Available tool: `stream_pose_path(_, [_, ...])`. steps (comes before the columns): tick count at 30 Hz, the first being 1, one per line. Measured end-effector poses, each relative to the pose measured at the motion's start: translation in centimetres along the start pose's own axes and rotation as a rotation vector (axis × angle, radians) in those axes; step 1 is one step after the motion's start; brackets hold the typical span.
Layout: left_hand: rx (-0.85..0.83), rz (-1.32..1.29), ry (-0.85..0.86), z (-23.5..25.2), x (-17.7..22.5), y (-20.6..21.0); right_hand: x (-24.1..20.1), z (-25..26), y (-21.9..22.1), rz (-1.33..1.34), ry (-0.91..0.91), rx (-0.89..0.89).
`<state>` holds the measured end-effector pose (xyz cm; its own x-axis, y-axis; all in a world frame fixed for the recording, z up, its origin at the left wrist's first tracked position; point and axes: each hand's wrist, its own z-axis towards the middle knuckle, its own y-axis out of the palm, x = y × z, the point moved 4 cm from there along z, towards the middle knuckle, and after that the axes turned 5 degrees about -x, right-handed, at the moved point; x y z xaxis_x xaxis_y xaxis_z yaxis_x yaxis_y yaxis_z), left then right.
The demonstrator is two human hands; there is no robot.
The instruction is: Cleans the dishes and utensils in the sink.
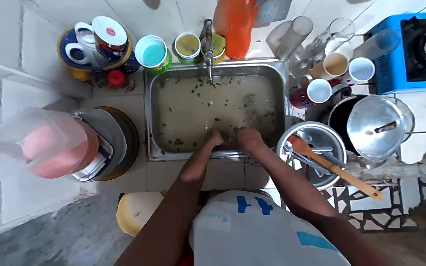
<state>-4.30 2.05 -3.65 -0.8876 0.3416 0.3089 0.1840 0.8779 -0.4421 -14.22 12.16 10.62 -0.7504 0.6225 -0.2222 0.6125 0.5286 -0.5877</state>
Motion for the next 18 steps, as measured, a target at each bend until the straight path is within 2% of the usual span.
stream_pose_path(3, [0.078, 0.003, 0.132, -0.1, 1.0, -1.3, 0.3, 1.7, 1.2, 0.036, 0.095, -0.013])
stream_pose_path(8, [0.45, 0.188, 0.278, -5.2, 2.1, -7.0, 0.5, 3.9, 1.3, 0.037, 0.146, 0.021])
stream_pose_path(11, [0.415, 0.306, 0.396, -4.6, 0.3, -9.7, 0.3, 5.1, 1.4, 0.044, 0.171, -0.016])
stream_pose_path(14, [0.399, 0.295, 0.383, -4.6, -1.2, -14.5, 0.5, 6.0, 0.2, 0.055, 0.21, 0.011])
stream_pose_path(16, [0.453, 0.222, 0.368, -5.7, -1.6, -17.9, 1.4, 6.9, -0.3, 0.077, 0.229, 0.088])
stream_pose_path(18, [0.525, -0.002, 0.363, -6.6, -2.3, -21.2, 2.7, 7.9, -0.4, 0.109, 0.247, 0.186])
